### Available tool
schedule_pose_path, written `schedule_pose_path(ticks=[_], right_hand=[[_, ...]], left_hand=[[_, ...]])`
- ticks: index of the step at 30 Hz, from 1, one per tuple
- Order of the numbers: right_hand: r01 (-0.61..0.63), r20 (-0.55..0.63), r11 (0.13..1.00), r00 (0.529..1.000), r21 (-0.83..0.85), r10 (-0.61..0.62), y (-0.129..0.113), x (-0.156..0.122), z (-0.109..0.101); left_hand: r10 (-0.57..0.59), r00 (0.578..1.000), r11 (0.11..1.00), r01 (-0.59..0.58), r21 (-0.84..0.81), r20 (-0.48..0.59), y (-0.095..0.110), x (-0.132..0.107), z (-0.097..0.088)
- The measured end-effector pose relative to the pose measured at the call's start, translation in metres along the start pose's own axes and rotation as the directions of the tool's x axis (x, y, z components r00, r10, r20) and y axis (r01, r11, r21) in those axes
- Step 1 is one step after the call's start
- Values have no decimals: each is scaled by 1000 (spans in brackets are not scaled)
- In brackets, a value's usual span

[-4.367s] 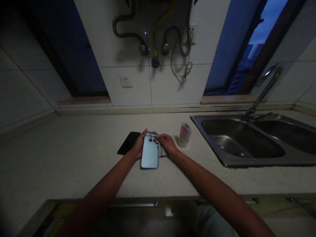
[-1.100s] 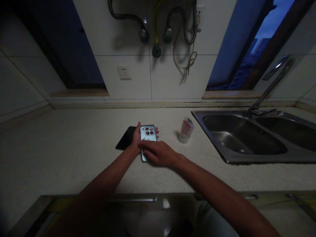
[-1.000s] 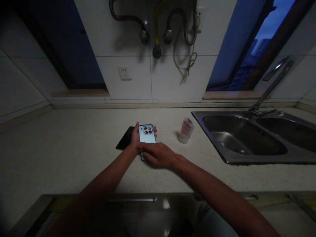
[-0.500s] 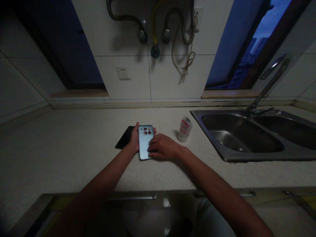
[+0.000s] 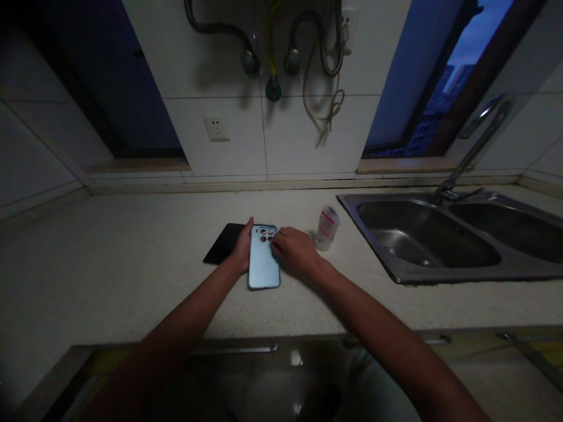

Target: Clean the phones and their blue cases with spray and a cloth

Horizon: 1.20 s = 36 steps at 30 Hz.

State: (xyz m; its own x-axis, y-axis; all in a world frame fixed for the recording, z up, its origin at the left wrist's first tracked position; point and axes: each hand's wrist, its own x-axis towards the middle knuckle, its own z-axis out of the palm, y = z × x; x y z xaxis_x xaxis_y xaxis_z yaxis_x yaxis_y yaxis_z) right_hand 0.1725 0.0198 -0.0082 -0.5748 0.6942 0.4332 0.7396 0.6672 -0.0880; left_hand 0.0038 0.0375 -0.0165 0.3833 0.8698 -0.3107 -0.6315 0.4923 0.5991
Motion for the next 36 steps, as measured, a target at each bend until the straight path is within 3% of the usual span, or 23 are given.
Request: schedule_pose_path(ticks=[3,6,11,15,22,27,32,36], right_hand=[[-160,-36,987,986,26,160,1,-1,1],[-190,-118,979,973,69,197,2,-2,2],[17,-272,981,961,194,37,-1,-2,10],[185,-308,923,948,336,-78,-7,-3,15],[399,-206,809,917,431,-343,-16,-4,5],[396,-11,718,879,573,-476,-24,-5,0],[355,63,735,878,578,-474,-19,-4,-2],[336,-1,773,917,538,-398,-15,-3,-7]], left_hand=[[-25,999,997,21,72,47,-7,-2,3],[-54,995,988,41,148,82,-13,-4,6],[-92,995,975,84,206,32,-22,-6,9],[-75,997,976,73,203,-1,-23,-7,9],[32,999,999,-31,33,-31,-13,-5,11],[104,983,995,-104,3,-152,-1,-2,3],[80,988,996,-86,-39,-129,8,-2,-4],[98,987,990,-110,-84,-128,11,-5,-2]])
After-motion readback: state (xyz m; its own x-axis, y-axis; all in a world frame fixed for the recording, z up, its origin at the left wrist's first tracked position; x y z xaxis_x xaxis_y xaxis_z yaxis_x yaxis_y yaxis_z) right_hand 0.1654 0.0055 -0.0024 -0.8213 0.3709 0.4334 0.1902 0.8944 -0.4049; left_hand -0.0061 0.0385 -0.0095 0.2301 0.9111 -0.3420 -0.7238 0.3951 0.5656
